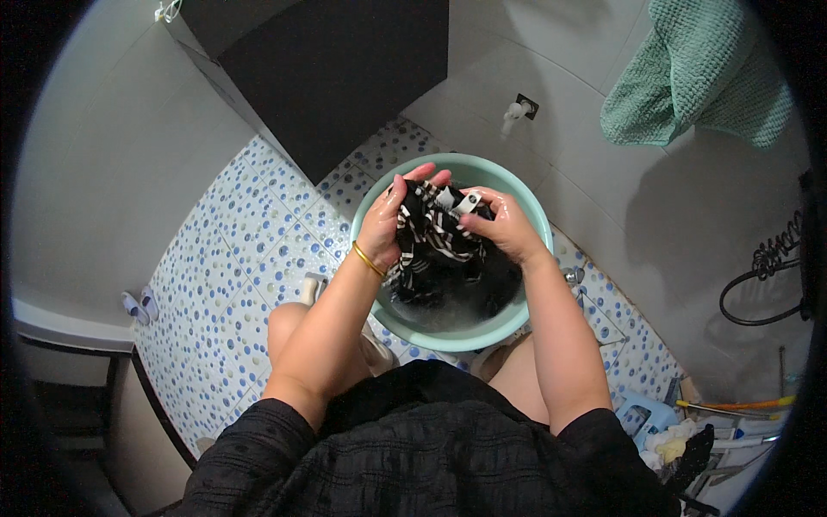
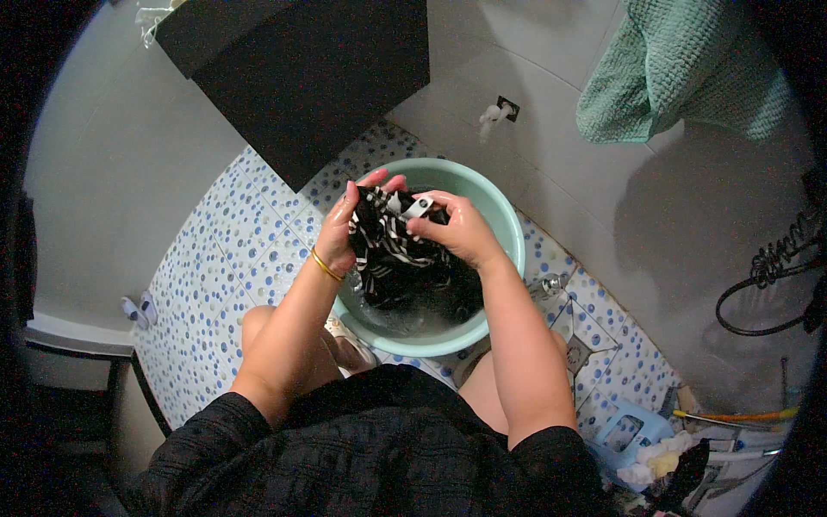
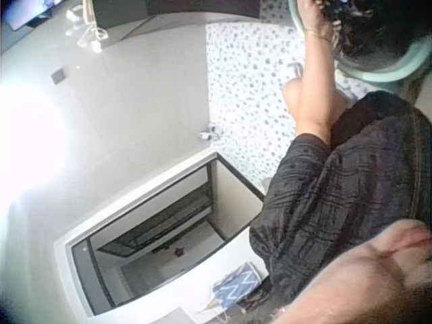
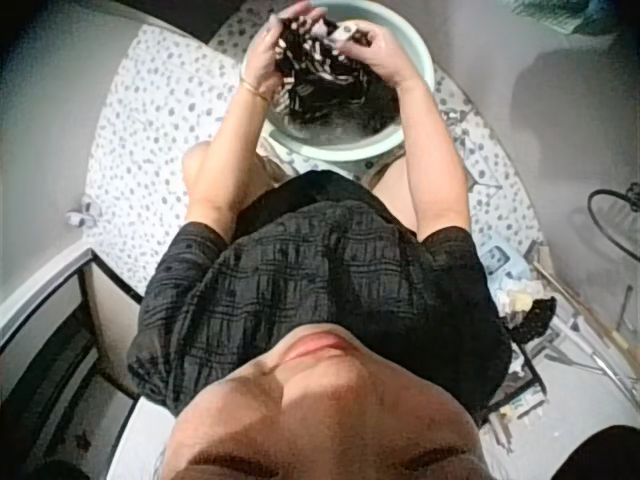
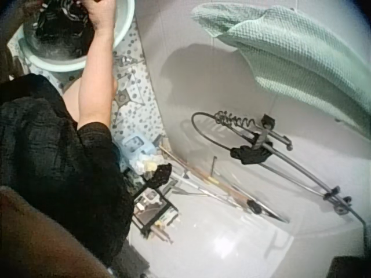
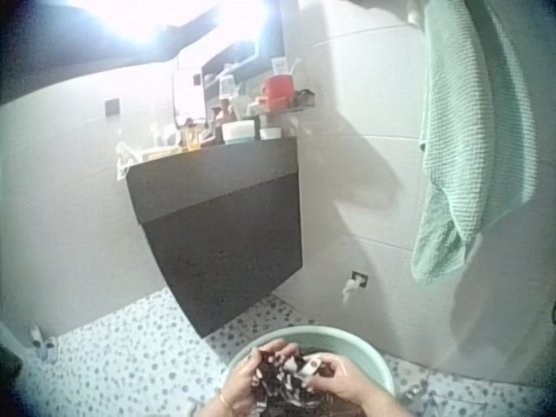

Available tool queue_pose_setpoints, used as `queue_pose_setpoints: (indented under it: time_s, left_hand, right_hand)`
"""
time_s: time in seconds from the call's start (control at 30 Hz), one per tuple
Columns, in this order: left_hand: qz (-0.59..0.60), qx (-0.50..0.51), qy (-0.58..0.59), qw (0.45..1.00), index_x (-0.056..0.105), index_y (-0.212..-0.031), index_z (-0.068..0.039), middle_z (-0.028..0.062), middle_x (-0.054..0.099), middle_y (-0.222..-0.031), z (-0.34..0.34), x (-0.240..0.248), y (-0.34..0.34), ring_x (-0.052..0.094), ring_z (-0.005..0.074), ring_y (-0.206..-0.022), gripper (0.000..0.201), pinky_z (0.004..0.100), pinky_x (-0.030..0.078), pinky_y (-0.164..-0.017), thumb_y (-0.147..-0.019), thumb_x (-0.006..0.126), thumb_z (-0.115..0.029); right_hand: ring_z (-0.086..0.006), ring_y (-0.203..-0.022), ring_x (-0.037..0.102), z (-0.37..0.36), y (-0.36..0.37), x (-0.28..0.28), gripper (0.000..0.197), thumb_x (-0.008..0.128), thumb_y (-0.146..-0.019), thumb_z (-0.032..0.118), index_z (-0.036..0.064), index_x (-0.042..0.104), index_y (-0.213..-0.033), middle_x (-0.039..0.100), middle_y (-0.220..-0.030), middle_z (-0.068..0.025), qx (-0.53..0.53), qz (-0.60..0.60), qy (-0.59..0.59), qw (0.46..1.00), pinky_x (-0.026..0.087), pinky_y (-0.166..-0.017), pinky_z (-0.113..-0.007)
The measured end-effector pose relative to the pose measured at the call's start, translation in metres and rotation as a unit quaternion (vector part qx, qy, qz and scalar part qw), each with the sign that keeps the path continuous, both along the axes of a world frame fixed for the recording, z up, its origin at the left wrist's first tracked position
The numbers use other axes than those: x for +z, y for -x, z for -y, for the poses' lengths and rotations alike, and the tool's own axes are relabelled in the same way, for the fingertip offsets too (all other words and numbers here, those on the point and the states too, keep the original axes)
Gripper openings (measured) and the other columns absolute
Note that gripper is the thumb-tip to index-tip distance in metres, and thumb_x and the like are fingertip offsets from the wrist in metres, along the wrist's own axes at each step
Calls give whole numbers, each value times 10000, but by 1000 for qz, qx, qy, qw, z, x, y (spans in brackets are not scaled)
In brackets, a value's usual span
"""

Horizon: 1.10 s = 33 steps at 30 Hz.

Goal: The person sits on the bathroom floor and hand-washes clothes in a light green basin filled with water. They scrub and rinse a black and white striped garment, followed by a black garment with colorful lettering, repeatedly submerging and wringing the items.

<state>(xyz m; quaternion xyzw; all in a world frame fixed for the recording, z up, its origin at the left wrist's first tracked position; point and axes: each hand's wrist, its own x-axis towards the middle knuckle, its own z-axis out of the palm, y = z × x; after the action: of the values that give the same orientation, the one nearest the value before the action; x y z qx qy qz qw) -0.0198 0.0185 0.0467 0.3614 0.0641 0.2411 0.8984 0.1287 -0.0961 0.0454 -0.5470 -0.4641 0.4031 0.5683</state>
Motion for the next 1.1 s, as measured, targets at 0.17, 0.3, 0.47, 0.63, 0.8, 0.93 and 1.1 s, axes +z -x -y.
queue_pose_setpoints:
  time_s: [0.17, 0.3, 0.47, 0.63, 0.8, 0.93, 1.1]
  left_hand:
    - [-10, -4, 14, 1000, 369, -1239, -7, 127, 463, -1212, -2, 3, -1, 479, 212, -1077, 513, 342, 400, -907, -884, 395, -375]
    - [-81, -11, -26, 996, 448, -1185, -19, 87, 534, -1103, -1, 6, 1, 537, 160, -961, 419, 304, 437, -848, -897, 404, -321]
    - [-406, 148, -420, 798, 503, -1094, -35, 143, 585, -980, 2, -58, -13, 580, 236, -831, 355, 323, 460, -725, -832, 534, -273]
    - [-444, 127, -650, 603, 436, -1007, -25, 227, 526, -915, 20, -123, -17, 543, 381, -810, 344, 411, 449, -718, -771, 575, -233]
    - [-528, 30, -620, 580, 457, -1039, -4, 241, 537, -987, 4, -135, -33, 539, 395, -852, 370, 414, 442, -748, -791, 565, -256]
    - [-503, 85, -466, 723, 465, -1140, 13, 207, 539, -1066, -11, -141, -30, 538, 340, -933, 434, 367, 430, -801, -808, 545, -254]
    - [-206, 59, 212, 954, 546, -1044, -22, 109, 605, -950, -17, -120, -22, 588, 233, -845, 283, 358, 472, -759, -807, 460, -149]
  right_hand:
    - [-71, -733, 497, -5, 1, -6, 142, 551, -831, 137, 5, 581, -873, 580, -799, -2, -105, -119, -29, 987, 400, -703, -231]
    - [-74, -770, 497, -8, 0, -6, 169, 500, -861, 110, -2, 539, -981, 567, -891, -8, -160, -128, -122, 971, 393, -740, -232]
    - [-297, -832, 572, -15, -1, -61, 240, 488, -839, 178, 99, 509, -1064, 592, -909, -139, -301, 253, 32, 919, 443, -717, -377]
    - [-398, -1030, 446, -6, 54, -101, 473, 478, -843, 269, 128, 300, -1257, 392, -1168, -213, -170, 429, 356, 812, 424, -805, -452]
    - [-392, -897, 531, -17, 40, -136, 492, 564, -776, 223, 23, 353, -1173, 526, -996, -222, -162, 402, 373, 821, 431, -779, -428]
    - [-294, -849, 566, -14, 32, -140, 474, 711, -620, 112, 15, 468, -1016, 573, -899, -184, -343, 253, 175, 888, 427, -756, -363]
    - [-102, -714, 480, -14, 40, -83, 234, 689, -617, 26, 18, 542, -799, 528, -750, -8, -343, -64, 134, 927, 386, -663, -234]
